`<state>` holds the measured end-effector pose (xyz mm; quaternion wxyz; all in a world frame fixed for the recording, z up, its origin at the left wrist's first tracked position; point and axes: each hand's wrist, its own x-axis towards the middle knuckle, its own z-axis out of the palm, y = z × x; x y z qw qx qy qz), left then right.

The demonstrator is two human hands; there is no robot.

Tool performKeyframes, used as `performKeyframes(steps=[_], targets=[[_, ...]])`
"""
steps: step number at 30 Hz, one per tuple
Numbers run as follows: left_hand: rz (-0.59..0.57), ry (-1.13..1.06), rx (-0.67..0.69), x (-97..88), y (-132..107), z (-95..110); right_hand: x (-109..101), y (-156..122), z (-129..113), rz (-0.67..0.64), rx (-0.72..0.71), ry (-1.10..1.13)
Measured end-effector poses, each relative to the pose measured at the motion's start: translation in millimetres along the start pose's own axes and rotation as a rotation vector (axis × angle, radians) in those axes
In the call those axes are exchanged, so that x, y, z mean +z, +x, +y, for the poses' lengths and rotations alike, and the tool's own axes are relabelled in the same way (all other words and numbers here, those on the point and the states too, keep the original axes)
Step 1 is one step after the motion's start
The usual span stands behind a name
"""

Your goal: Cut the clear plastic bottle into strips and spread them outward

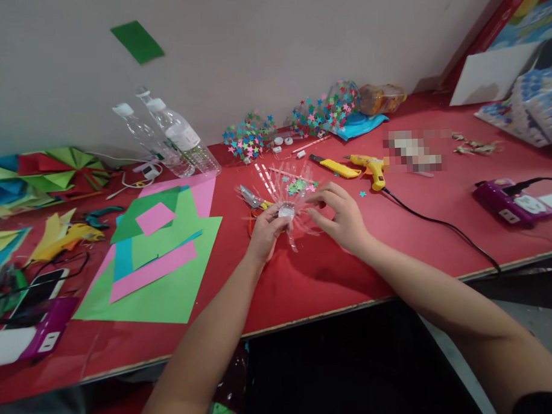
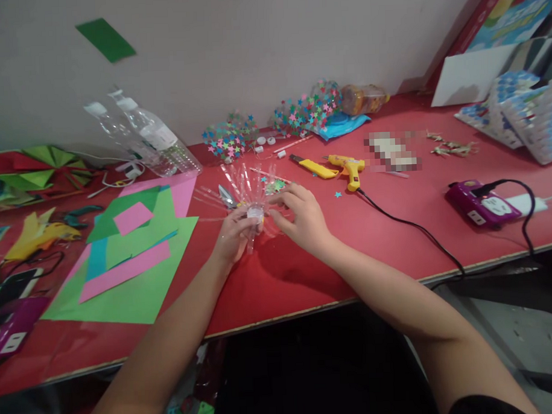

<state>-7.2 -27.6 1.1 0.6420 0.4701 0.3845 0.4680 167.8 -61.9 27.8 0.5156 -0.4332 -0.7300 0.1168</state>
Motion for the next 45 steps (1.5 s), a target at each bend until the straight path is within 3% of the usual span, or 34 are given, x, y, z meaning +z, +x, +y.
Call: performKeyframes(steps=[5, 15, 22, 30, 38, 45], targets=[[-0.017, -0.019, 0.002, 0.2, -0.4, 0.0, 0.6, -0.6, -0.3, -0.041, 0.003, 0.027], [-0.056, -0.028, -0.009, -2.1, -0.1, -5.9, 3.6, -3.9, 0.7, -0.091, -0.17, -0.134], [-0.051, -0.025, -0.029, -0.1, -2.6, -2.2, 5.5, -6.3, 0.8, -0.138, -0.173, -0.131], [-0.04, 0.002, -0.017, 0.1, -1.7, -4.3, 7.2, -5.1, 6.5, -0.321, -0.114, -0.187], [-0.057, 0.0, 0.019, -2.3, 1.2, -7.8, 5.3, -6.2, 2.3, -0.079, -0.173, -0.157], [0.002, -0.016, 0.048, -0.4, -0.1, -5.4, 6.0, -7.2, 0.5, -0.055, -0.224, -0.2]])
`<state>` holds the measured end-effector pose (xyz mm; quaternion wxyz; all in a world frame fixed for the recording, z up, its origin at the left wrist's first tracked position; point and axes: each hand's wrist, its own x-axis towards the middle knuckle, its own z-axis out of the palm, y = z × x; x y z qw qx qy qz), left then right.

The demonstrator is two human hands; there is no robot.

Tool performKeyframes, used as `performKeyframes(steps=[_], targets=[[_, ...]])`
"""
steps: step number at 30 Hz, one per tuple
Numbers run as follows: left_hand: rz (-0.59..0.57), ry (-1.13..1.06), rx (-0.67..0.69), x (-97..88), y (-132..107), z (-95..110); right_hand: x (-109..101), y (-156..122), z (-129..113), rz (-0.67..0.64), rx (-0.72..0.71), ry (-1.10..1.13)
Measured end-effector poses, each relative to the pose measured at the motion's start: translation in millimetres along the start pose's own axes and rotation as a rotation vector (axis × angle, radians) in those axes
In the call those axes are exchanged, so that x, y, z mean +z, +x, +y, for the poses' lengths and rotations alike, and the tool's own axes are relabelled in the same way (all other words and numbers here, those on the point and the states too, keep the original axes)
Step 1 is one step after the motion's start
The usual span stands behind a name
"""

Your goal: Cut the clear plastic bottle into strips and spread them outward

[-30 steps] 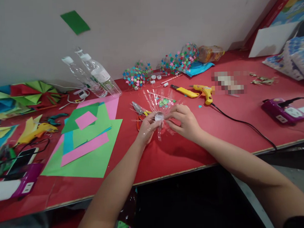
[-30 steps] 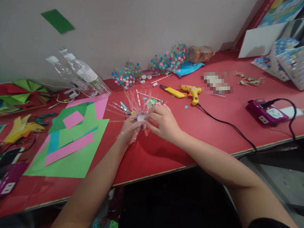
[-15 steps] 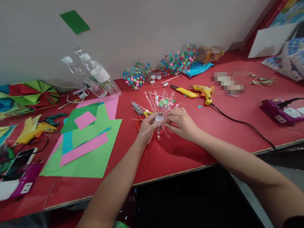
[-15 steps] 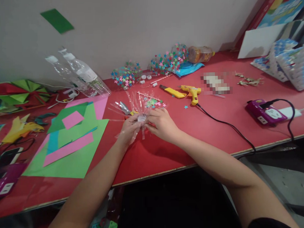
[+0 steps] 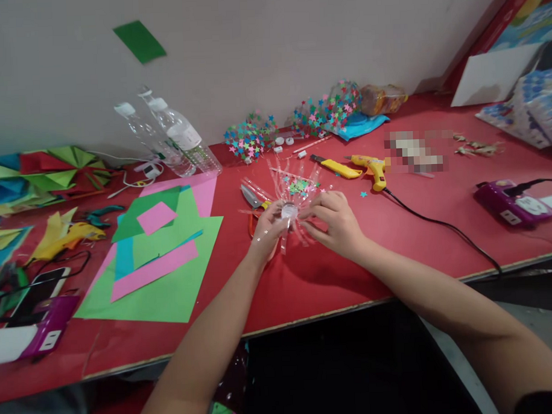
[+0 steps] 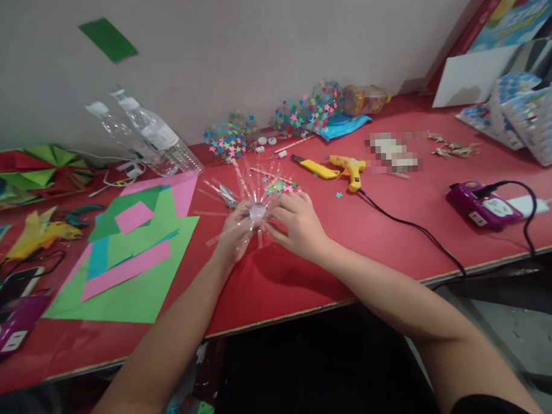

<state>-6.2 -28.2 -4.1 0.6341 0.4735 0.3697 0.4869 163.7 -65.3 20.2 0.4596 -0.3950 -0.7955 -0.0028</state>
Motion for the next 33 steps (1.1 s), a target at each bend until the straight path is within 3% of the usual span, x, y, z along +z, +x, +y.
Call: performKeyframes(steps=[5, 9, 13, 17, 23, 33], targets=[[-0.002, 0.039, 0.02, 0.1, 0.2, 0.5, -2.0, 0.0, -5.0, -0.033, -0.015, 0.021], [0.034, 0.055, 0.056, -1.9, 3.4, -2.5, -11.1, 1.1, -9.2, 0.053, -0.035, 0.137], [0.056, 0.033, 0.032, -4.0, 4.5, -3.1, -20.6, 5.6, -7.4, 0.163, 0.172, 0.301], [0.012, -0.03, -0.001, -5.2, 3.1, -0.6, -19.5, 9.7, -1.4, 0.144, 0.339, 0.339], [-0.005, -0.094, -0.051, -5.1, 2.7, 2.3, -9.1, 7.5, 0.7, 0.03, 0.276, 0.171], [-0.016, -0.11, -0.096, -3.8, 2.5, 2.5, -8.1, 6.2, 0.6, 0.004, 0.255, 0.139]])
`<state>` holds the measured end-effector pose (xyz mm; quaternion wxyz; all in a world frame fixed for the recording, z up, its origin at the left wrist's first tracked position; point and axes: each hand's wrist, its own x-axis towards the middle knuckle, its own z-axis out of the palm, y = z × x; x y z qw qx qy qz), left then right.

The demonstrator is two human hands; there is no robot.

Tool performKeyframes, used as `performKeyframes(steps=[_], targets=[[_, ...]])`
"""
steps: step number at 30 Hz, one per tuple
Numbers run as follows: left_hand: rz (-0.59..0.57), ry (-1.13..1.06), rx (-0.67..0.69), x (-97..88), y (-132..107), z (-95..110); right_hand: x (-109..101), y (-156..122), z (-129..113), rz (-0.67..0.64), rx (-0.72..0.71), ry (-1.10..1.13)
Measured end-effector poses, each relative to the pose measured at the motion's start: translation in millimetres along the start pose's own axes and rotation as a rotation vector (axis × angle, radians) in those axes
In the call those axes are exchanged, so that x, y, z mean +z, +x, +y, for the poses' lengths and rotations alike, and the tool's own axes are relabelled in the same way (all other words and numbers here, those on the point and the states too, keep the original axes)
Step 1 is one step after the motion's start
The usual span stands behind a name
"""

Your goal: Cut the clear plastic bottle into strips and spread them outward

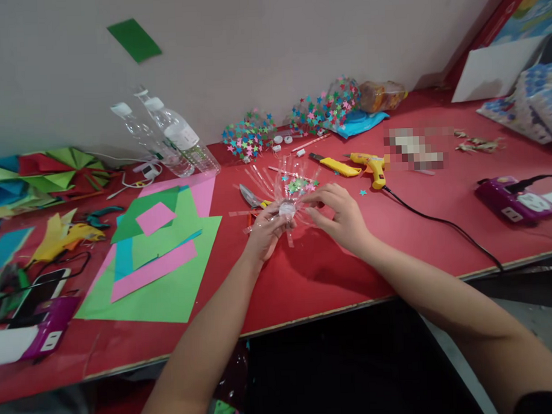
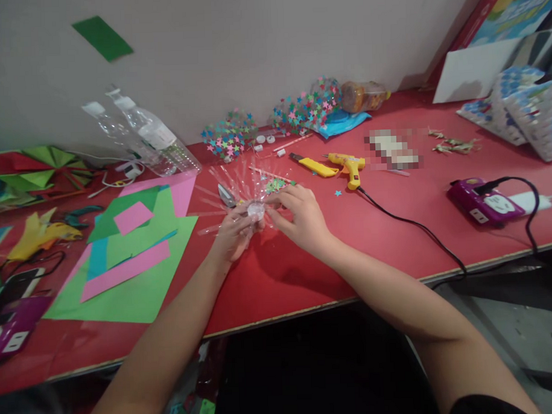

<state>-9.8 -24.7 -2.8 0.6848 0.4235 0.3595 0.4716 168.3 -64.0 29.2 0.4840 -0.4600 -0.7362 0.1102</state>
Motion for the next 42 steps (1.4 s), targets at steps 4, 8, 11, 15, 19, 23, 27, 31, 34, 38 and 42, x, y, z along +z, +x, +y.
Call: performKeyframes(steps=[4, 8, 11, 15, 19, 23, 27, 31, 34, 38, 42], targets=[[-0.016, 0.018, -0.012, 0.3, -1.1, 0.3, 0.3, -0.3, -0.7, 0.006, 0.002, 0.006], [-0.022, 0.042, -0.029, 2.0, -2.9, 3.0, -0.5, -0.8, -2.3, 0.035, -0.032, 0.02], [-0.027, 0.057, -0.025, 3.1, -3.8, 4.4, -1.0, -1.2, -3.0, 0.053, -0.034, 0.025], [-0.029, 0.07, -0.027, 3.5, -4.1, 4.2, -1.4, -1.7, -3.8, 0.075, -0.03, 0.021], [-0.033, 0.069, -0.025, 2.7, -3.4, 2.2, -1.5, -1.8, -4.5, 0.086, -0.028, 0.016], [-0.04, 0.074, -0.011, 1.9, -2.5, 0.5, -0.6, -1.3, -3.8, 0.08, 0.003, 0.027], [-0.019, 0.077, -0.018, 2.7, -2.5, 0.8, 0.2, -1.0, -2.9, 0.067, 0.044, 0.064], [-0.011, 0.083, -0.025, 2.4, -2.3, 0.5, -0.2, -1.8, -3.8, 0.075, 0.034, 0.089], [-0.021, 0.085, -0.023, 1.5, -1.8, -0.5, -1.0, -1.8, -4.6, 0.085, 0.005, 0.093], [-0.042, 0.083, -0.021, 1.5, -2.1, -0.8, 0.4, -1.3, -3.2, 0.014, -0.057, 0.046], [-0.046, 0.076, -0.024, 2.4, -2.7, -0.5, 5.3, -2.6, 0.9, -0.058, -0.088, -0.023]])
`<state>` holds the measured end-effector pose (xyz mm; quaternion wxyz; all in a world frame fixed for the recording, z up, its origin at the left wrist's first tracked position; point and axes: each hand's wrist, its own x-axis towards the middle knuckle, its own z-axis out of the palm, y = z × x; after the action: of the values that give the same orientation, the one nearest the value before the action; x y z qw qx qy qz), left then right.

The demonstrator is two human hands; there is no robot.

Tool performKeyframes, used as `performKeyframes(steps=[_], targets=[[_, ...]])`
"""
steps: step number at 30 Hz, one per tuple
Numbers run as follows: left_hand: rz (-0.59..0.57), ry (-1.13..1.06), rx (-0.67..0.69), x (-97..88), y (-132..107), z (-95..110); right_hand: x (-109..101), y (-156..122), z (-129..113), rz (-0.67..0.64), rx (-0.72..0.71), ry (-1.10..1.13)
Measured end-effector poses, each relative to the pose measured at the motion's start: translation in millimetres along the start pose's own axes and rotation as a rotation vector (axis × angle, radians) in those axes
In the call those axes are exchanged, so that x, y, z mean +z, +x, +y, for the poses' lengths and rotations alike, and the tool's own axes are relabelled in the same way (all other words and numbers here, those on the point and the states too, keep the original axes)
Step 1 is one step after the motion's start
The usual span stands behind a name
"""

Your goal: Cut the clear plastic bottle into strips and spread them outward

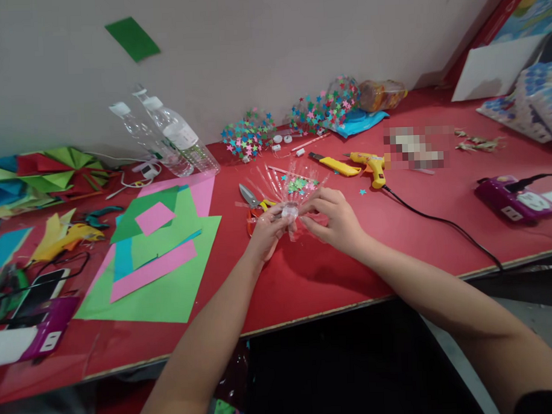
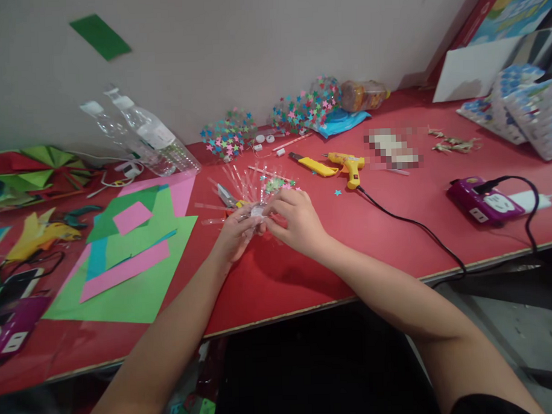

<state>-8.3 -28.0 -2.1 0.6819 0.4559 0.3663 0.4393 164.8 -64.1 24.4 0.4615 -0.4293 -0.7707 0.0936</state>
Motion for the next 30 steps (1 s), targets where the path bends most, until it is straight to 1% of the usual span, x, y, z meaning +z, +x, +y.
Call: performKeyframes(steps=[6, 10, 13, 18, 20, 25, 27, 30], targets=[[0.024, -0.027, -0.023, 1.5, -0.3, -0.4, 4.7, -3.4, 1.7, 0.005, -0.073, -0.11], [0.016, -0.052, -0.017, 1.1, 0.4, -1.1, 6.1, -4.4, 1.2, -0.011, -0.106, -0.114], [0.02, -0.059, -0.002, 0.7, 0.5, -2.1, 7.7, -4.6, 1.2, -0.041, -0.09, -0.098], [0.047, -0.066, -0.007, 2.1, -1.0, -2.0, 8.5, -4.6, 0.9, -0.134, -0.061, -0.105], [0.047, -0.058, 0.0, 2.5, -1.1, -1.3, 7.7, -4.7, 0.4, -0.115, -0.07, -0.092], [0.035, -0.061, 0.036, 1.3, 1.1, -2.5, 5.8, -5.5, -1.0, 0.027, -0.111, -0.072], [0.04, -0.068, 0.029, 0.7, 2.0, -3.6, 5.9, -5.8, -1.3, 0.047, -0.12, -0.094], [0.03, -0.075, 0.035, 0.0, 2.7, -4.1, 6.0, -5.7, -2.2, 0.043, -0.127, -0.126]])
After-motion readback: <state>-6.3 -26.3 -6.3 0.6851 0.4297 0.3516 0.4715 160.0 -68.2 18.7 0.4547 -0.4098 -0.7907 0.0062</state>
